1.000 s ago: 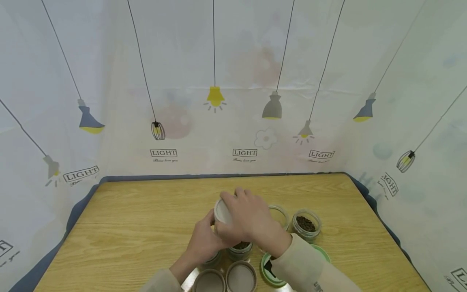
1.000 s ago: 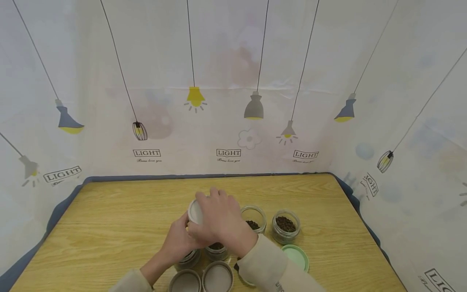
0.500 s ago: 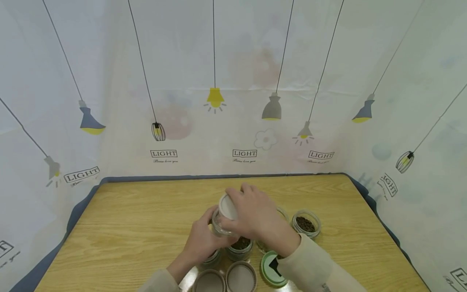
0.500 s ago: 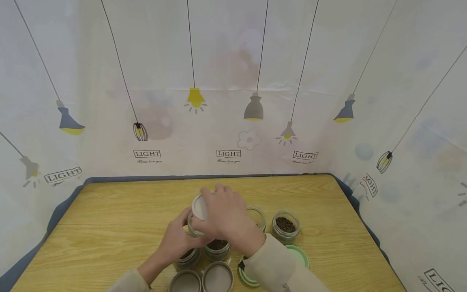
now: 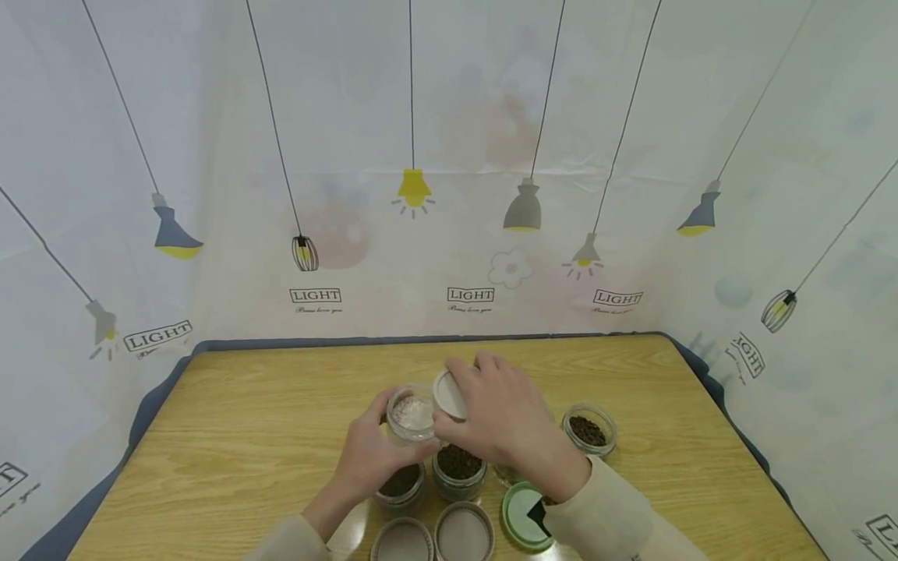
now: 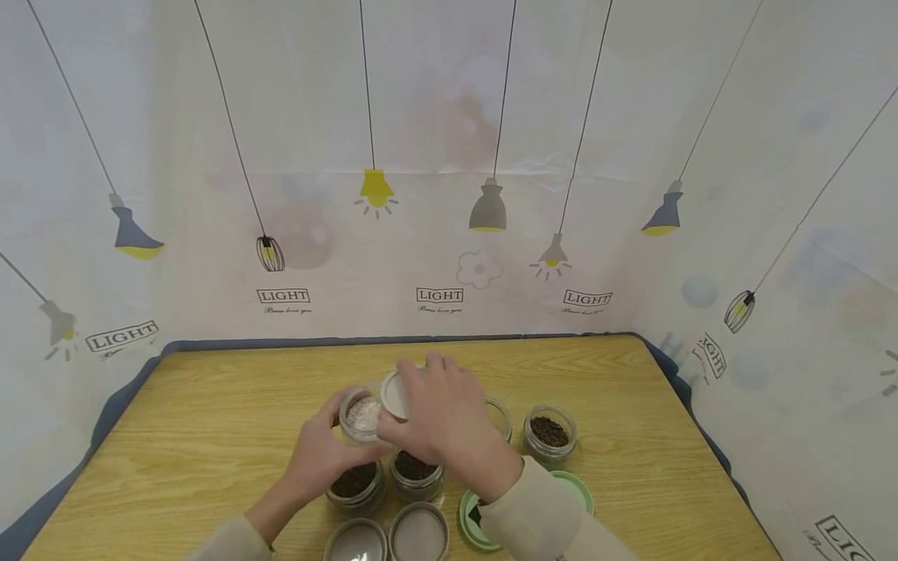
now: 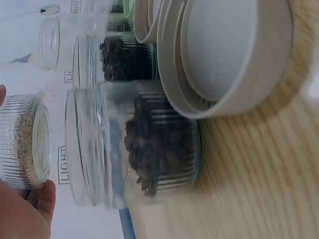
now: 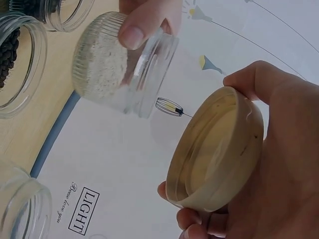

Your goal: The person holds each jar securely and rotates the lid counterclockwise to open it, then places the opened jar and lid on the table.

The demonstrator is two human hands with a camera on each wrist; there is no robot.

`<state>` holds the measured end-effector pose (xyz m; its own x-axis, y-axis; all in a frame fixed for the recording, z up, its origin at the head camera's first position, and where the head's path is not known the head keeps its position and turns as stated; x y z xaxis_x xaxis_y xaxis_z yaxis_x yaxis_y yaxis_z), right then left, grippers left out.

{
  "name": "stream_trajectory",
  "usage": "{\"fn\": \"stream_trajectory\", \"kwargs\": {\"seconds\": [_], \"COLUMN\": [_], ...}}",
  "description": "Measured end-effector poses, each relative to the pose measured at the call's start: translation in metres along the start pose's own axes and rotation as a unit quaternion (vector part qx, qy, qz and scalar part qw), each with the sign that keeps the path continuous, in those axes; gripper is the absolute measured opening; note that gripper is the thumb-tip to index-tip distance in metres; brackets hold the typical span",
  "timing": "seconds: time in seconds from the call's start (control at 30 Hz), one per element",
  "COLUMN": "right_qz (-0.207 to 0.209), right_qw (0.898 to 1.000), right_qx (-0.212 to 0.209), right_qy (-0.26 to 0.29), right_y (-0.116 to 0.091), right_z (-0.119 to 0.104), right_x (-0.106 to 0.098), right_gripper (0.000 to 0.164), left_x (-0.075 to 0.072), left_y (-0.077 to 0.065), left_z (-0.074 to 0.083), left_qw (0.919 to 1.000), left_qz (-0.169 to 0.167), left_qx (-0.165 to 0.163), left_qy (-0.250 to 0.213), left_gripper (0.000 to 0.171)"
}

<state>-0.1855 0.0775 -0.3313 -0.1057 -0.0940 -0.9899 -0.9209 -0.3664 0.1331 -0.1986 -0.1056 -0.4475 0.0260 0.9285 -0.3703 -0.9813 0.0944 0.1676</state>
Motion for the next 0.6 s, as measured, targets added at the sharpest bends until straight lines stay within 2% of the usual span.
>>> {"fn": "stream_trajectory", "kwargs": {"seconds": [0.2, 0.43, 0.6], "right_qz": [0.004, -0.018, -0.038], "right_qw": [1.0, 0.999, 0.998], "right_qx": [-0.004, -0.025, -0.042], "right_qy": [-0.009, -0.012, -0.005], "right_y": [0.0, -0.001, -0.001], "right_z": [-0.001, -0.01, -0.019], "right_x": [0.005, 0.017, 0.028], "right_gripper": [0.06, 0.059, 0.061], "left_x": [-0.018, -0.04, -0.053], "left_y": [0.002, 0.002, 0.001], "left_z": [-0.003, -0.013, -0.022], "left_qw": [0.9998, 0.9987, 0.9982], "left_qz": [0.014, 0.038, 0.044], "left_qx": [-0.007, -0.005, -0.019], "left_qy": [0.015, 0.032, 0.037], "left_gripper": [0.082, 0.083, 0.084]}}
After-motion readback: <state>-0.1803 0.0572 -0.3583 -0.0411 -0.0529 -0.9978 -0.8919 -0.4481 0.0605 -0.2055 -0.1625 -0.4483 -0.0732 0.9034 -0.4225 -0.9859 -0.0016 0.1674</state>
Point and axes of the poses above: each hand's wrist, its own y-axis towards the middle knuckle, its own x-axis out of the palm, z = x × y, the point moved 3 cm from there along y, towards the middle knuckle, and after that the axes turned 4 degrees about -y, right-handed, at the moved point
